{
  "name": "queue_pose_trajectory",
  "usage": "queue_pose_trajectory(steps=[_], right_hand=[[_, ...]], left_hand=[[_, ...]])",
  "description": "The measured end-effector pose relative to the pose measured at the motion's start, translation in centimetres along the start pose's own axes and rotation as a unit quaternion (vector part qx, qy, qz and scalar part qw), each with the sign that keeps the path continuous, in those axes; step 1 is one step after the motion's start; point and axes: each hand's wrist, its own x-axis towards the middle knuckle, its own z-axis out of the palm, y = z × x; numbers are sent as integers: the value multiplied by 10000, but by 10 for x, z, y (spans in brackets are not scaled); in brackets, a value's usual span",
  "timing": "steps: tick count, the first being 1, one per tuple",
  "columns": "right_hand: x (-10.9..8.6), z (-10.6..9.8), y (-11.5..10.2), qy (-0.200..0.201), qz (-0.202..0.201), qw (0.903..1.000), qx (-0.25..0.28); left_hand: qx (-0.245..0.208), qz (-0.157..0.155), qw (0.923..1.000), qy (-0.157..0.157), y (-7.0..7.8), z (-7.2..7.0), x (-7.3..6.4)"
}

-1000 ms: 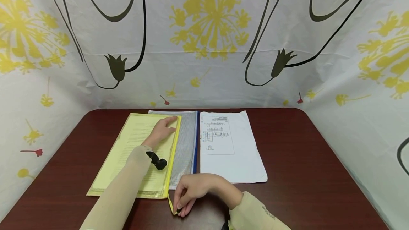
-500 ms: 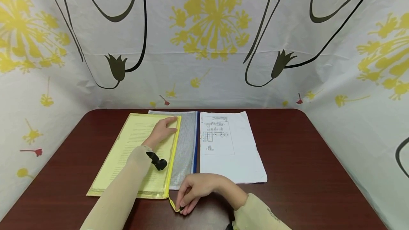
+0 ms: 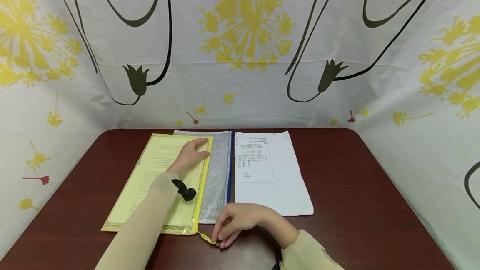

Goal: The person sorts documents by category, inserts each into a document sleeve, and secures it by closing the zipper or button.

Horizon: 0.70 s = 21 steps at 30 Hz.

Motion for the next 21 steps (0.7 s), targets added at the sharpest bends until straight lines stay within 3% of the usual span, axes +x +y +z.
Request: queue_pose_trajectory(steps=[4, 14, 21], right_hand=[[-5, -1, 3, 84, -22, 9999, 107], [-27, -4, 5, 268, -102, 9994, 198], [-52, -15, 8, 748, -197, 9969, 164]], left_hand=[[-56, -86, 9999, -84, 1, 2, -4], [311, 118, 9994, -58, 0, 5, -2], [322, 275, 9991, -24, -3, -6, -3]])
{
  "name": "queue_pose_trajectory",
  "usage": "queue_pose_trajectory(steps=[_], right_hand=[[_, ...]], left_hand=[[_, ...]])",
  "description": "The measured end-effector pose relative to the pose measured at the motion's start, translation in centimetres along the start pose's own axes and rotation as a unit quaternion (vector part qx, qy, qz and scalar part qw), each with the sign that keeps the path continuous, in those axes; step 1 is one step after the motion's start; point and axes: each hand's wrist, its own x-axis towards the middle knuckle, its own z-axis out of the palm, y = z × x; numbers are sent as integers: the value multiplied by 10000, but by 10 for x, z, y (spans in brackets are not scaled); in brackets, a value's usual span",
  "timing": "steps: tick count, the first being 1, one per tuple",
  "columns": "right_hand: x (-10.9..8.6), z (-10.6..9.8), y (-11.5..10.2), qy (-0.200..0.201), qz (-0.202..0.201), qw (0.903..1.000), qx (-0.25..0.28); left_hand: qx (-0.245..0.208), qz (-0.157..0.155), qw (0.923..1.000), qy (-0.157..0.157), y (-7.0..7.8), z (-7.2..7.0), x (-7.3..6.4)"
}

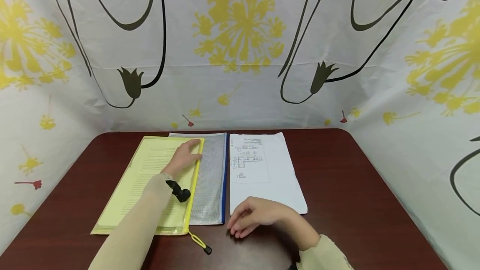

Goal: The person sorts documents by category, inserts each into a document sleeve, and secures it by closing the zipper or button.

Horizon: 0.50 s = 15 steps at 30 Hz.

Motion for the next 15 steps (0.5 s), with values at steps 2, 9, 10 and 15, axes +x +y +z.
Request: queue_pose_trajectory(steps=[2, 9, 10, 15], right_hand=[[-7, -6, 0, 247, 1, 9997, -59], [-31, -35, -7, 1579, 235, 9868, -264], [-35, -38, -8, 1731, 260, 9841, -310], [-50, -53, -11, 2264, 295, 9727, -421]], left_hand=[[53, 1, 10000, 31, -2, -8, -3], [328, -129, 9993, 127, -18, -40, -8], [389, -168, 9990, 151, -21, -45, -8], [813, -269, 9955, 415, -38, -68, -14]])
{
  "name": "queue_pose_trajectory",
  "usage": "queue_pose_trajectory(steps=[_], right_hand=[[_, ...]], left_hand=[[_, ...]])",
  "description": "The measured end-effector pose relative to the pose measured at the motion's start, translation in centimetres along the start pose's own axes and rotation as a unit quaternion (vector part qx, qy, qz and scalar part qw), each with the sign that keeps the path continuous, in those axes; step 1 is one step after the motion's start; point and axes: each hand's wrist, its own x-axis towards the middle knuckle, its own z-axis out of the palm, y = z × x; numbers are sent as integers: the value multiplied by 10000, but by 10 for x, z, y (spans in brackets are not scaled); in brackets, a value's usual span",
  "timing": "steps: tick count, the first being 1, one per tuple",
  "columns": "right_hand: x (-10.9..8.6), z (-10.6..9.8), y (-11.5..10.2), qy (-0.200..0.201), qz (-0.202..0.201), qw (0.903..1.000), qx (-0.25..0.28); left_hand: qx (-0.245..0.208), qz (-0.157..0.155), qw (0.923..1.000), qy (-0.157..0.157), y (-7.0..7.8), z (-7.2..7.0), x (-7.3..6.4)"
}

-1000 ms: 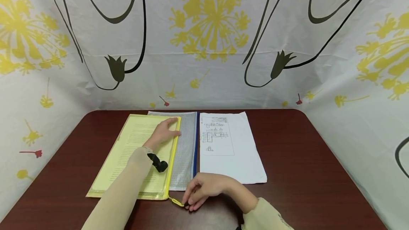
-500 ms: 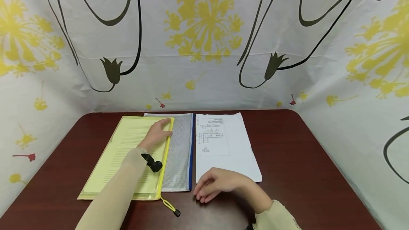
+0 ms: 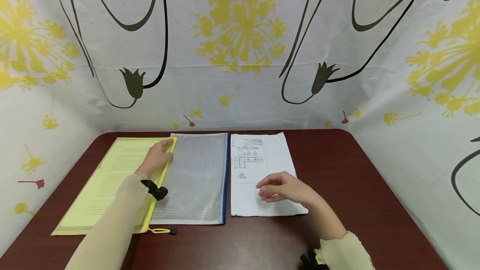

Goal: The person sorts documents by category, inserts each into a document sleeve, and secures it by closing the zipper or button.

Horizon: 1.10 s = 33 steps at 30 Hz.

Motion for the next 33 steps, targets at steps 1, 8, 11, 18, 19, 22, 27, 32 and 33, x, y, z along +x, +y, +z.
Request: queue_pose_trajectory(steps=[1, 8, 11, 18, 19, 22, 27, 32, 33], right_hand=[[-2, -3, 0, 81, -5, 10000, -13], [-11, -18, -1, 579, -84, 9982, -108], [-13, -24, 0, 693, -229, 9972, -157], [-15, -35, 1, 979, -154, 9949, -181], [-15, -37, 1, 1029, -140, 9943, -220], [-16, -41, 2, 1157, -60, 9928, -290], [-16, -48, 3, 1245, 55, 9914, -395], [-15, -54, 4, 1317, 74, 9907, -337], [-14, -55, 4, 1333, 67, 9905, -335]], left_hand=[[83, 11, 9999, 71, -3, -4, -1], [269, -219, 9994, 89, -24, -28, -13], [233, -312, 9992, 76, -31, -33, -15], [205, -254, 9993, 189, -33, -34, -19], [189, -221, 9993, 220, -31, -34, -20], [190, -97, 9994, 289, -22, -34, -23], [22, -28, 9994, 336, -2, -33, -23], [-179, 250, 9990, 322, 15, -31, -24], [-220, 317, 9988, 309, 18, -30, -25]])
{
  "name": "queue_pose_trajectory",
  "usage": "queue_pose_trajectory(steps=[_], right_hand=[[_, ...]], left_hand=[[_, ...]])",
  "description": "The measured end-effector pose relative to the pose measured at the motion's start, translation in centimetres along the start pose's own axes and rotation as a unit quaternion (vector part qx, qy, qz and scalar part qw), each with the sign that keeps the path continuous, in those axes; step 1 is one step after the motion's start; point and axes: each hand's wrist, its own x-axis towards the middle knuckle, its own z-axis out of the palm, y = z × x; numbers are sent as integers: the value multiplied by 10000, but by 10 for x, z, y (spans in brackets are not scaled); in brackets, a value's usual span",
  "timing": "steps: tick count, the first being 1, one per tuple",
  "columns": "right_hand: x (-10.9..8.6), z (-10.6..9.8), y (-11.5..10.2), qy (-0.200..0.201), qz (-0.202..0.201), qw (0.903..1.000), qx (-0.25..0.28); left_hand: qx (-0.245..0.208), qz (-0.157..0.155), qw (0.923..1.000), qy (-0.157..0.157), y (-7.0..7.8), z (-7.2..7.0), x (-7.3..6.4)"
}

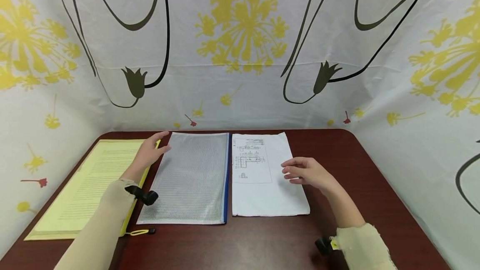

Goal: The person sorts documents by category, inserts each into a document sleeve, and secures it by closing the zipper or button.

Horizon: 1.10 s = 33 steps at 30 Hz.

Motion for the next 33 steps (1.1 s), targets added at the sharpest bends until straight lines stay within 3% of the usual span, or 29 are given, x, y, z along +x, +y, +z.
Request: queue_pose_trajectory(steps=[8, 17, 25, 33], right_hand=[[4, -7, 5, 339, 42, 9993, -158], [5, -13, 11, 801, 137, 9957, -450], [4, -14, 19, 1029, 273, 9915, -752], [1, -16, 25, 882, 457, 9910, -900]], left_hand=[[-537, 424, 9975, -169, 30, 16, -6], [-1108, 788, 9893, -534, 54, 48, -18], [-1375, 694, 9858, -670, 63, 94, -25], [-1635, 641, 9806, -866, 73, 128, -39]])
